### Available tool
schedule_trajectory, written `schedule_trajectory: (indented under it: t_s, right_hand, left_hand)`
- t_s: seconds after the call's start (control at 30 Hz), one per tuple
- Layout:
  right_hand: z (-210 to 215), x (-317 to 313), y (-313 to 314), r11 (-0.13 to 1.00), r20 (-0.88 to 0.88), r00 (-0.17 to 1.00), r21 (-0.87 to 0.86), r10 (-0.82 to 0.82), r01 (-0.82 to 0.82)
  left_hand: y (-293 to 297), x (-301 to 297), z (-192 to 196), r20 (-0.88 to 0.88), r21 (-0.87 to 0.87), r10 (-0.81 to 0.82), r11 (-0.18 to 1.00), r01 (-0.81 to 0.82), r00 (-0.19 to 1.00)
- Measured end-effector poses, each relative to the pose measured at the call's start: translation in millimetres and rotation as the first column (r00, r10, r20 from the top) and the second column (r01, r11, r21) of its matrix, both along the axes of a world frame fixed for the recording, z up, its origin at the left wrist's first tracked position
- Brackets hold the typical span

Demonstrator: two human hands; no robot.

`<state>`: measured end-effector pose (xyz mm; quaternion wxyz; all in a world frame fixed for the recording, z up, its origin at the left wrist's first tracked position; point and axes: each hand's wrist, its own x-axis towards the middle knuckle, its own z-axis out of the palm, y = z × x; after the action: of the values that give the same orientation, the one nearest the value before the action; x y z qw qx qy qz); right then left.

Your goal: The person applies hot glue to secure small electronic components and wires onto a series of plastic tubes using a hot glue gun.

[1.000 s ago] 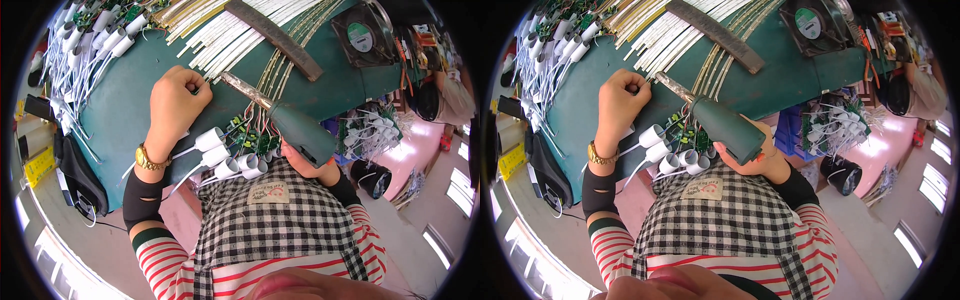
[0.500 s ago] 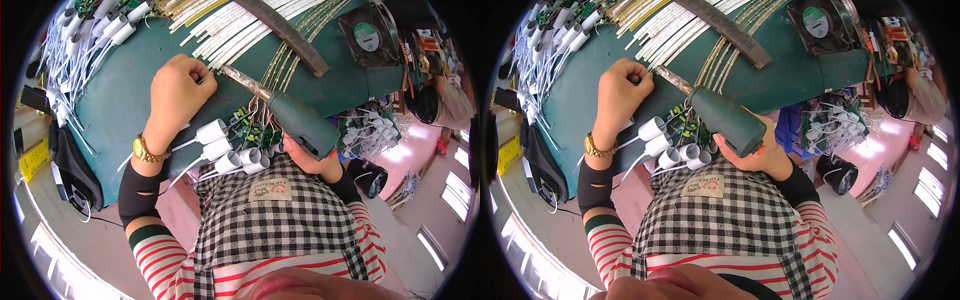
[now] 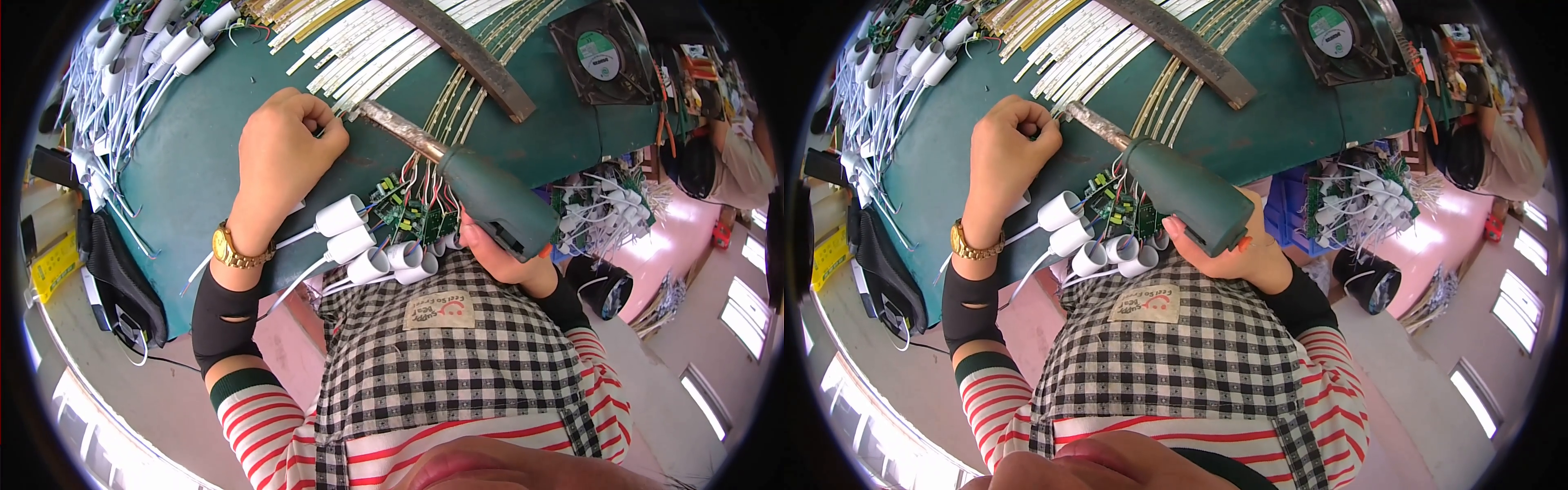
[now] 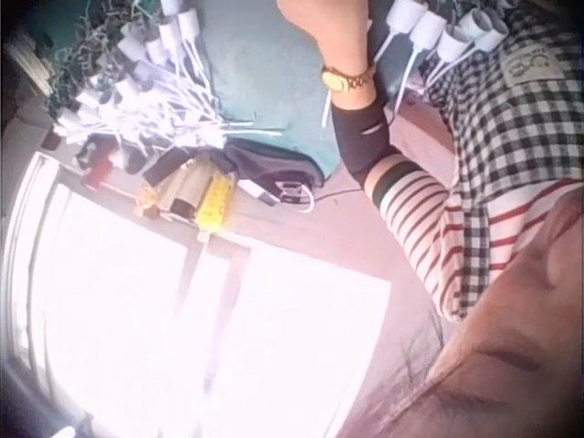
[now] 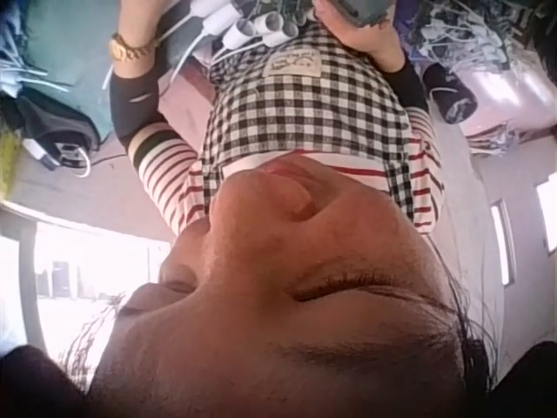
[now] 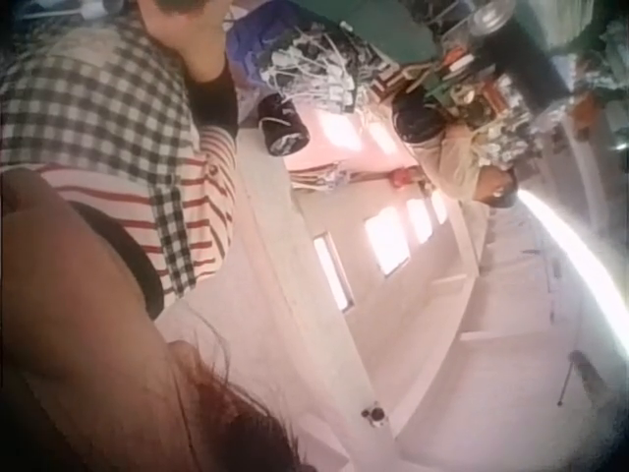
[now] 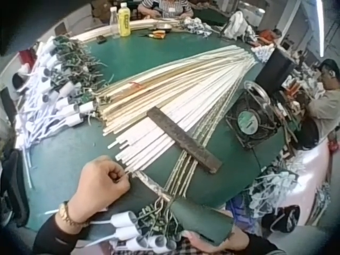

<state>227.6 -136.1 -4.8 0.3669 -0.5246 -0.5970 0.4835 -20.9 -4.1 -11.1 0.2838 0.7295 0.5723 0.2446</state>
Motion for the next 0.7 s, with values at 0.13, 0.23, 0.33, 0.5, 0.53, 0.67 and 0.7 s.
schedule_trajectory:
  t_s: [0.13, 0.23, 0.33, 0.5, 0.53, 0.67, 0.7]
  right_hand:
    - [-19.4, 11.0, -9.9, 0.978, 0.066, 0.994, 0.181, 0.090, -0.100]
    - [-14.8, 6.8, -10.6, 0.990, 0.026, 0.999, 0.142, -0.023, 0.019]
    - [-11.5, 5.1, -11.2, 0.986, -0.055, 0.986, 0.042, -0.157, 0.159]
    - [-5.8, 2.3, -3.4, 0.998, -0.254, 0.965, 0.020, -0.059, 0.067]
    - [-2.8, -1.1, -1.6, 0.998, -0.251, 0.966, 0.014, -0.056, 0.061]
    - [-5.5, -2.9, -4.4, 0.996, -0.283, 0.957, 0.047, -0.060, 0.077]
    - [-5.2, -3.0, -4.2, 0.996, -0.285, 0.957, 0.049, -0.059, 0.076]
  left_hand:
    - [-1.3, -1.0, 0.3, -0.015, 0.007, 0.002, 1.000, -0.002, 1.000]
    - [-0.7, -0.8, 0.4, -0.023, 0.005, 0.007, 1.000, -0.007, 1.000]
    - [-0.4, -0.1, 1.2, -0.021, -0.002, 0.012, 1.000, -0.013, 1.000]
    - [-1.2, -1.3, 0.5, -0.009, -0.016, 0.020, 1.000, -0.020, 1.000]
    - [-0.8, -1.5, -0.7, -0.004, -0.008, 0.014, 1.000, -0.014, 1.000]
    - [-0.5, -1.6, 0.5, -0.009, -0.006, 0.008, 1.000, -0.008, 1.000]
    - [-0.7, -1.9, 0.7, -0.010, -0.004, 0.008, 1.000, -0.008, 1.000]
